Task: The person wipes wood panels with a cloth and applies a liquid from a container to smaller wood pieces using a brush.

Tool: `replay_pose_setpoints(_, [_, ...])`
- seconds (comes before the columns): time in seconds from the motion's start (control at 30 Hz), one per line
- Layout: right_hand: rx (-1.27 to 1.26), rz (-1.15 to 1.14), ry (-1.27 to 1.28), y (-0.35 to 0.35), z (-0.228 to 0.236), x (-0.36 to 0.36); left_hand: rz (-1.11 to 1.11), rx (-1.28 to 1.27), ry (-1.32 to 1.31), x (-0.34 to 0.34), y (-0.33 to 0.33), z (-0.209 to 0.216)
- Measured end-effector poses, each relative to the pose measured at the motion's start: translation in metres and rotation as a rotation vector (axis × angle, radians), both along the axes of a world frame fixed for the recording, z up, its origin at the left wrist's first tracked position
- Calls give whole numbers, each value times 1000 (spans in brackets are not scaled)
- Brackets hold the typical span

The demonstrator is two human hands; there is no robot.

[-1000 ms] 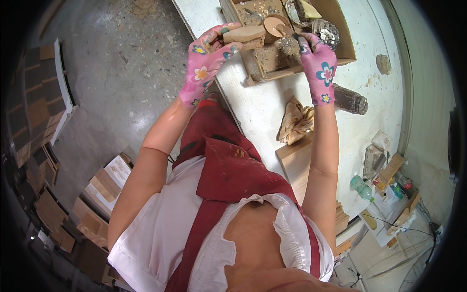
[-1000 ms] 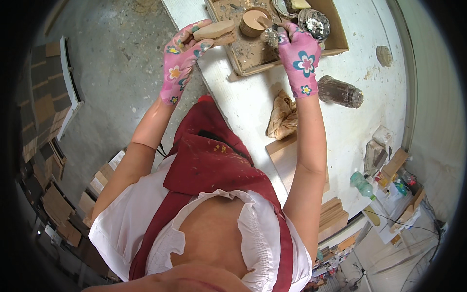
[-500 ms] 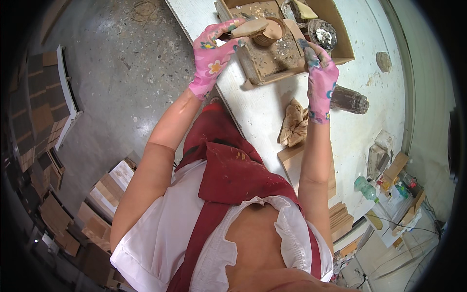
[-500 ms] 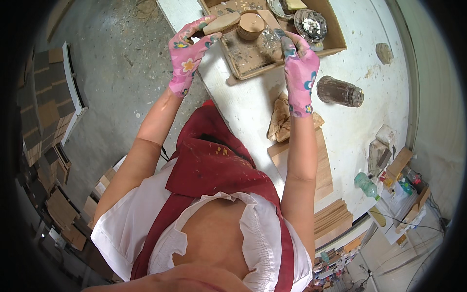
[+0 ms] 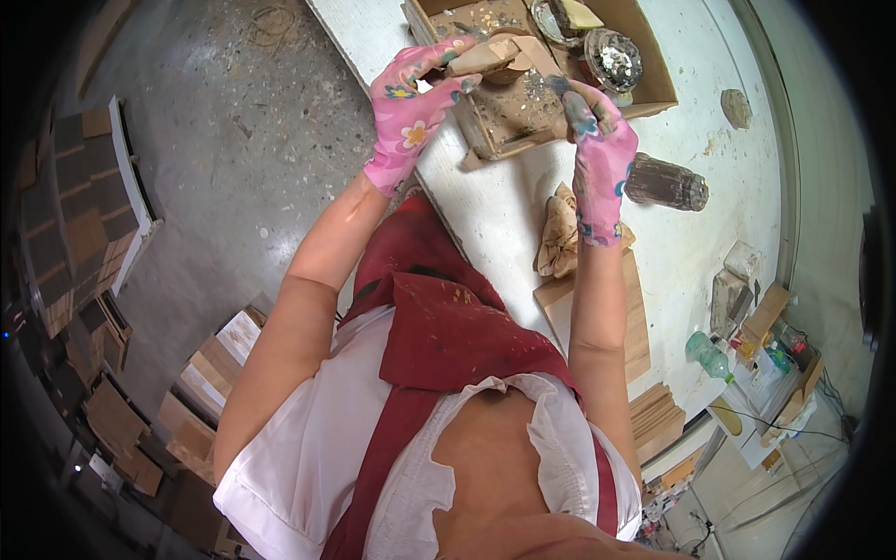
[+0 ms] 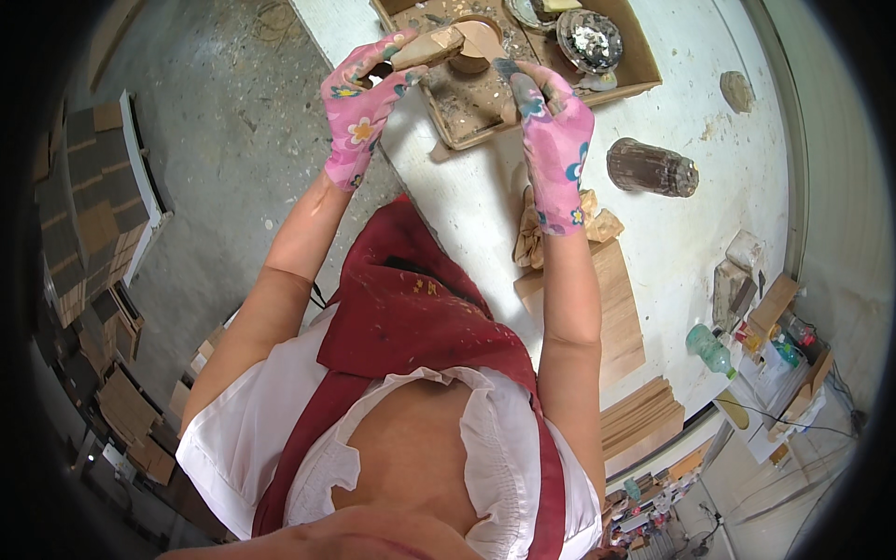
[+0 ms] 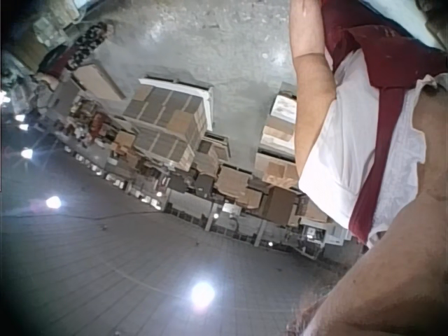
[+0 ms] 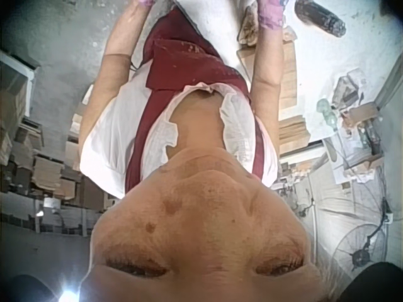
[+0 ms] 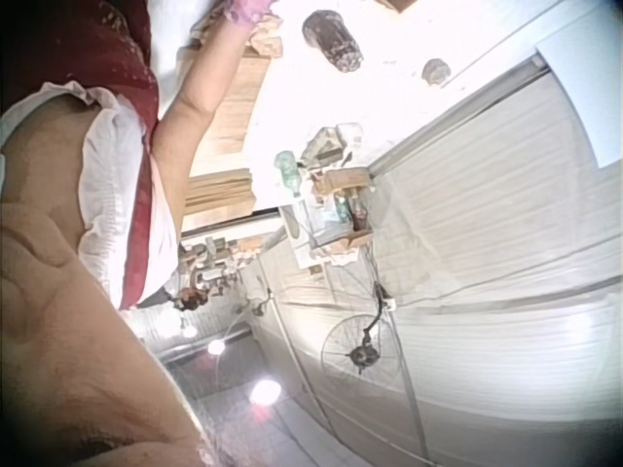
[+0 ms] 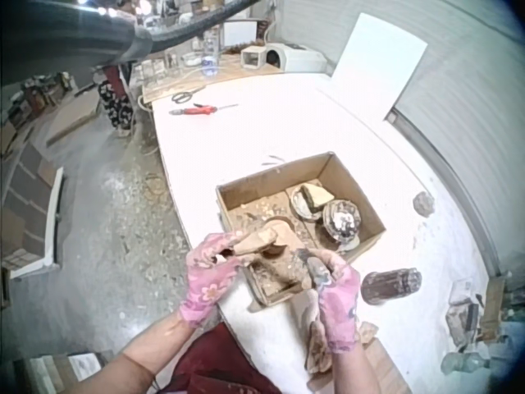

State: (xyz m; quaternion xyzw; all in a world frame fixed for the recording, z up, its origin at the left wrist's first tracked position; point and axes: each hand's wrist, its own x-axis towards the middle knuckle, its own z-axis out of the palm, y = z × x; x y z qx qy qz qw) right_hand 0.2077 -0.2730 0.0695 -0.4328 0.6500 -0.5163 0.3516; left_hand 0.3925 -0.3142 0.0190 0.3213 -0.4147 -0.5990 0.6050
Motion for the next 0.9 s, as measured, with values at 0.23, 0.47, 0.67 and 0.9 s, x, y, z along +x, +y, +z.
replay_pose_setpoints(0.23, [106, 90, -135, 8, 1, 7, 101, -289, -94, -1, -1, -16])
replay_pose_setpoints(0.47, [-171, 38, 397, 18, 6, 1, 3, -14, -11, 4, 4, -10])
replay_pose_setpoints(0.67, [-581, 167, 1235, 20, 2, -11, -55, 87, 165, 2, 8, 2])
replay_pose_setpoints(0.9, [-242, 165, 417, 27, -2, -2, 22, -186, -47, 1, 9, -4])
